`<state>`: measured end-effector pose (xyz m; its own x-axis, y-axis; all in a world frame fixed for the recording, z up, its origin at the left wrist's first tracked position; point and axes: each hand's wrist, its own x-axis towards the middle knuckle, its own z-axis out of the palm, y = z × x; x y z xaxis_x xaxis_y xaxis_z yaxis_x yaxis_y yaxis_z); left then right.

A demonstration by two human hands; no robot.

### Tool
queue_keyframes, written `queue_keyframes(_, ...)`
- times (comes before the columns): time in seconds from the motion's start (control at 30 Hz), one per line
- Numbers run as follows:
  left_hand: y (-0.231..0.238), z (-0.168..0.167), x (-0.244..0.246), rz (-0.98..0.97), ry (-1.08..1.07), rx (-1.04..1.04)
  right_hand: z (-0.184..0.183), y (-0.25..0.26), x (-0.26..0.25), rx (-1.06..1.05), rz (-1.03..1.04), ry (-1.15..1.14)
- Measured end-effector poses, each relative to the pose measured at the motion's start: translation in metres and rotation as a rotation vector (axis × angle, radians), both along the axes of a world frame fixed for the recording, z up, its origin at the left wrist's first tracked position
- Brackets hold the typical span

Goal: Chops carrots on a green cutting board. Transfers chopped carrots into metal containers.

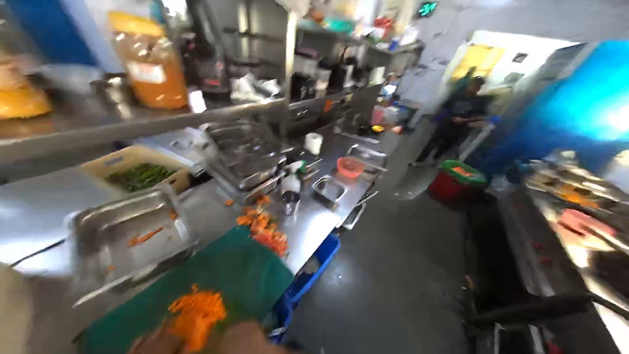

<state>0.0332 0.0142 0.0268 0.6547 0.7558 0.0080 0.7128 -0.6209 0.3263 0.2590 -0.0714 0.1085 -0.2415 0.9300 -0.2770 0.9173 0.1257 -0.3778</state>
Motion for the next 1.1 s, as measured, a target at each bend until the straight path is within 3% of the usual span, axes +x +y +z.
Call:
queue_keyframes(0.07,-0.003,-0.009,0.000,0.081,-0.074,0.112,0.018,-0.006,0.021,-0.098,-0.010,-0.028)
queue_keyframes(0.17,-0.008,-0.007,-0.001,0.247,-0.092,0.093,0.009,0.005,0.054,-0.172,-0.096,-0.122)
queue_keyframes(0.4,-0.004,-0.034,0.009,0.102,-0.019,-0.008,-0.045,-0.010,0.139,-0.080,-0.258,-0.026)
queue_keyframes(0.6,0.001,-0.031,0.013,0.075,0.073,-0.007,-0.059,-0.018,0.126,-0.078,-0.240,0.094)
queue_keyframes(0.9,-0.006,-0.031,0.015,0.038,0.109,-0.032,-0.070,-0.019,0.115,-0.120,-0.216,0.101)
queue_keyframes(1.0,-0.016,-0.030,0.016,0.095,0.110,-0.065,-0.072,-0.019,0.115,-0.112,-0.198,0.096)
queue_keyframes(1.1,-0.040,-0.035,0.023,0.275,0.091,-0.065,-0.072,-0.018,0.107,-0.144,-0.176,0.082)
